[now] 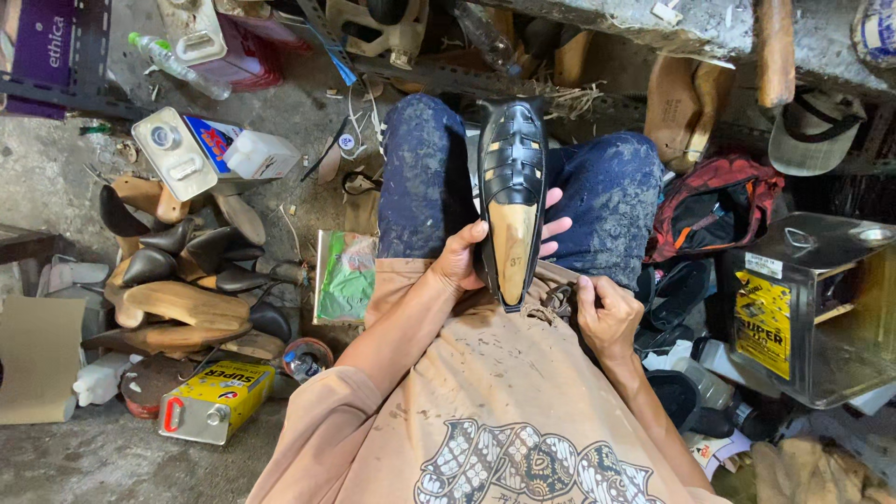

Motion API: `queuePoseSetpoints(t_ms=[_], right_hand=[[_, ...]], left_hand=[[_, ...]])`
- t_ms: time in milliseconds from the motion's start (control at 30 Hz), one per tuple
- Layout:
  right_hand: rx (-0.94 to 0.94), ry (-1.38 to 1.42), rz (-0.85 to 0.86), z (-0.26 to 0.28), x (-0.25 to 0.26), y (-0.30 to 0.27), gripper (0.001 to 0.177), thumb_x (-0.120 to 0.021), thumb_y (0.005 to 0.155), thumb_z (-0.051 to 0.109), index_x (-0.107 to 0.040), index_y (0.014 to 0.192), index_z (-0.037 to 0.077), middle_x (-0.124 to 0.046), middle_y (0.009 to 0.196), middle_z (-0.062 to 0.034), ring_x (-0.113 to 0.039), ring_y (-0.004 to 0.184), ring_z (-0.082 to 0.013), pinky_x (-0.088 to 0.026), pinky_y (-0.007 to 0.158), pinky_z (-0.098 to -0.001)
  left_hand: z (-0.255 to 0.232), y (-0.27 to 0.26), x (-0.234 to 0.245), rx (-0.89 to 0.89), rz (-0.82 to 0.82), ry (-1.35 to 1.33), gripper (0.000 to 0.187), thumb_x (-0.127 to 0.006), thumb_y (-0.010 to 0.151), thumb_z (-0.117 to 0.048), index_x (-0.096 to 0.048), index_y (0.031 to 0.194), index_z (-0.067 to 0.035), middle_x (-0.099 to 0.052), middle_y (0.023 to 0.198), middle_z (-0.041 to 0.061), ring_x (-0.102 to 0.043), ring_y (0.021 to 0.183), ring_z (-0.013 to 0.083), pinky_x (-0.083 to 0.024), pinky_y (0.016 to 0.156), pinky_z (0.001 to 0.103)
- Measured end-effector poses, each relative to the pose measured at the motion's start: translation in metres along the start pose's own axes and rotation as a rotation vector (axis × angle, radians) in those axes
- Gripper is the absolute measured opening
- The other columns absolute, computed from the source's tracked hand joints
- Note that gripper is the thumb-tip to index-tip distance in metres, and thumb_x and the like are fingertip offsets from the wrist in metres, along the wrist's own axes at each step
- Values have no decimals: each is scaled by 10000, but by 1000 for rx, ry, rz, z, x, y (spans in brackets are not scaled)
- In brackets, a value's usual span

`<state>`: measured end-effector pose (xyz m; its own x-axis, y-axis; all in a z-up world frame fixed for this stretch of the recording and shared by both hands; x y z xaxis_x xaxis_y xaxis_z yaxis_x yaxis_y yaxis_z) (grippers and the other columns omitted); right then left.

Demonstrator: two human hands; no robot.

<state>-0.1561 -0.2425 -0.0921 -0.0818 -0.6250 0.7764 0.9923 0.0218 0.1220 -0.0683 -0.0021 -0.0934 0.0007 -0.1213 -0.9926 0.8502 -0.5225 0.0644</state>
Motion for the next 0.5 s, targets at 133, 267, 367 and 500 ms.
queuePoseSetpoints(t_ms=[133, 267, 367, 500], right_hand=[[7, 2, 8, 1, 0, 1, 266, -674, 1018, 184, -714, 754, 185, -691, 648, -32, -698, 674, -325, -530, 651, -351], [8, -19, 3, -3, -1, -1, 276, -669, 1023, 194, -704, 749, 193, -687, 644, -27, -698, 671, -317, -530, 656, -343], [8, -22, 2, -3, -1, -2, 276, -667, 1023, 195, -700, 748, 191, -680, 638, -32, -693, 666, -325, -528, 650, -344], [-5, -8, 7, -1, -1, -1, 277, -661, 1023, 189, -702, 749, 185, -673, 633, -46, -687, 658, -337, -524, 630, -348]], left_hand=[[1, -1, 1, -2, 4, -2, 966, -717, 854, -347, -205, 1650, -157, -56, 1726, 206, -122, 1531, 525, -227, 1214, 609], [1, -1, 1, 10, 18, -8, 964, -719, 852, -345, -211, 1651, -168, -52, 1726, 206, -124, 1531, 523, -233, 1212, 606], [1, 0, 0, 22, 23, -15, 963, -721, 850, -342, -217, 1651, -167, -57, 1726, 206, -135, 1529, 521, -249, 1210, 595], [2, 0, 2, 33, 29, -6, 970, -728, 844, -351, -224, 1650, -158, -73, 1723, 212, -156, 1525, 522, -271, 1206, 580]])
Point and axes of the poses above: each hand's wrist, its own y-axis towards the middle knuckle, its own x-axis out of the back of the hand, z = x × y, the point moved 1 cm from there along y, towards the middle knuckle
